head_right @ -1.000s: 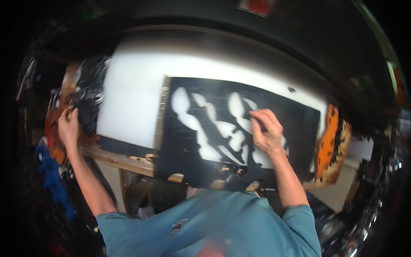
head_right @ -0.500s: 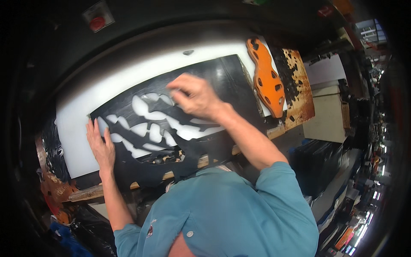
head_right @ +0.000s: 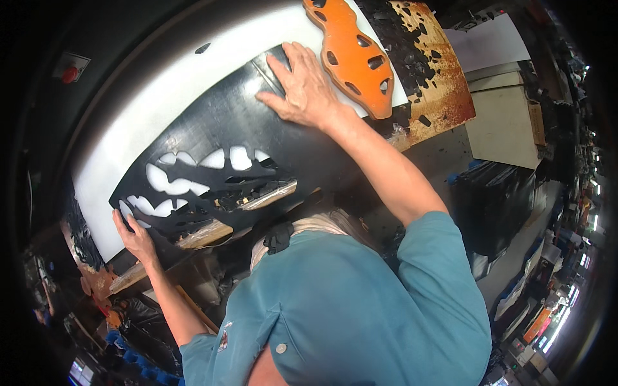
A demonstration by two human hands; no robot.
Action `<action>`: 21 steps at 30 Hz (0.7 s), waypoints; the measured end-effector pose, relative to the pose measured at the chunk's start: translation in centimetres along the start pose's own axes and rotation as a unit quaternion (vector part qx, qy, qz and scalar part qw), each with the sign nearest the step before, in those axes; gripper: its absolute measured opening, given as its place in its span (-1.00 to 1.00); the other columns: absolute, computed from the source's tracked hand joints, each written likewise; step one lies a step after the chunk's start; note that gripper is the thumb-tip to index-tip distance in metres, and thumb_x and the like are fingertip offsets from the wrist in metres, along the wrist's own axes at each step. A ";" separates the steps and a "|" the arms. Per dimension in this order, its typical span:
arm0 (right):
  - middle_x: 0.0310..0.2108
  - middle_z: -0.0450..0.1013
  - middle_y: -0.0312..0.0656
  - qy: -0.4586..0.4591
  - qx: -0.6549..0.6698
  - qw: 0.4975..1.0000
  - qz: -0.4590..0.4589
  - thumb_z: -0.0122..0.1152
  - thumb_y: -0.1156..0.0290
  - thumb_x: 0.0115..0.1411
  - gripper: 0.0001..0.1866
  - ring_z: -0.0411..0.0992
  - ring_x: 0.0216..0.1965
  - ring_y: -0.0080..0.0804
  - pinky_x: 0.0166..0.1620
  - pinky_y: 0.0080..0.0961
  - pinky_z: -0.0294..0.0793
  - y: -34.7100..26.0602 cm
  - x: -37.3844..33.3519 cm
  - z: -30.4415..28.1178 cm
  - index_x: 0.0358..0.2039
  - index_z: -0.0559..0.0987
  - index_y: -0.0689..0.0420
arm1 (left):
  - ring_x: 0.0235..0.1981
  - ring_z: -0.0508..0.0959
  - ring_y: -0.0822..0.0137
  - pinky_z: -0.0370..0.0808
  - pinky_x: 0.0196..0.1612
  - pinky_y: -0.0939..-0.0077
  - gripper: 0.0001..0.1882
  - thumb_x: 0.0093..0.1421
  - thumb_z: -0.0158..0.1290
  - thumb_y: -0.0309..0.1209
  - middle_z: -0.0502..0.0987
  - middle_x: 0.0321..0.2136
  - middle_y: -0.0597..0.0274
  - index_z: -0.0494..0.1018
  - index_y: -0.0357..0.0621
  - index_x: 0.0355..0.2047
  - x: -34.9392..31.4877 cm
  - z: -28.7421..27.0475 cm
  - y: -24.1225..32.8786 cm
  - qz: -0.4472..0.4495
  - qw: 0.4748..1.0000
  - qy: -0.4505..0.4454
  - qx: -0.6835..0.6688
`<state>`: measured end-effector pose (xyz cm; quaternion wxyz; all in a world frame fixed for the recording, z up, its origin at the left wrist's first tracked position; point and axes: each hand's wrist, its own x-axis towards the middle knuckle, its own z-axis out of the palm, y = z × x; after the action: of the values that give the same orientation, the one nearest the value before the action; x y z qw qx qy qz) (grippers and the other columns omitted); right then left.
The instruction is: The person feeds a black sheet through a roller machine, then uses a wooden tool to press and separate cut shapes from the sheet. The person removes the cut pieces and places them aside, repeating the process with additional sheets.
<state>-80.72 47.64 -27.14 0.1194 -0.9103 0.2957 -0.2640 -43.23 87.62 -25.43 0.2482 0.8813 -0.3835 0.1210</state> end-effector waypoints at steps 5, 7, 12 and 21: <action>0.32 0.23 0.51 0.059 0.038 0.997 0.037 0.47 0.17 0.23 -0.29 0.20 0.39 0.42 0.46 0.17 0.21 -3.2 -5.3 -2.0 0.23 0.51 0.42 | 0.41 0.39 -0.16 0.29 0.47 0.10 -0.49 0.53 0.01 -0.37 0.42 0.36 -0.26 0.35 -0.36 0.40 -1.8 0.1 0.9 -0.034 0.997 0.043 0.047; 0.31 0.27 0.46 0.081 0.058 0.992 0.074 0.41 0.37 0.22 -0.41 0.24 0.36 0.41 0.44 0.14 0.25 -4.5 -6.9 -2.4 0.22 0.54 0.37 | 0.39 0.41 -0.16 0.31 0.45 0.10 -0.49 0.52 0.01 -0.36 0.43 0.36 -0.24 0.35 -0.36 0.39 -1.8 0.0 1.2 -0.052 0.997 0.030 0.041; 0.28 0.32 0.31 0.148 0.057 0.969 0.189 0.45 0.45 0.13 -0.37 0.32 0.27 0.32 0.37 0.11 0.32 -6.5 -10.8 -4.7 0.22 0.52 0.30 | 0.36 0.43 -0.14 0.33 0.43 0.09 -0.49 0.50 0.04 -0.39 0.46 0.33 -0.22 0.37 -0.37 0.37 -1.1 -0.1 1.7 -0.010 0.999 0.034 0.030; -0.02 0.62 0.19 0.133 -0.033 0.932 0.335 0.59 0.07 0.12 -0.24 0.57 0.02 0.11 0.11 -0.11 0.53 -8.8 -14.8 -6.4 0.13 0.56 0.41 | 0.40 0.41 0.04 0.28 0.47 0.20 -0.44 0.51 0.08 -0.36 0.43 0.37 -0.14 0.33 -0.37 0.42 -1.1 -0.3 1.2 0.017 0.991 0.029 -0.132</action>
<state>-90.17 63.18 -24.60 0.1307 -0.7186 0.6048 -0.3174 -44.89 87.76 -25.20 0.3711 0.8304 -0.4037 0.0986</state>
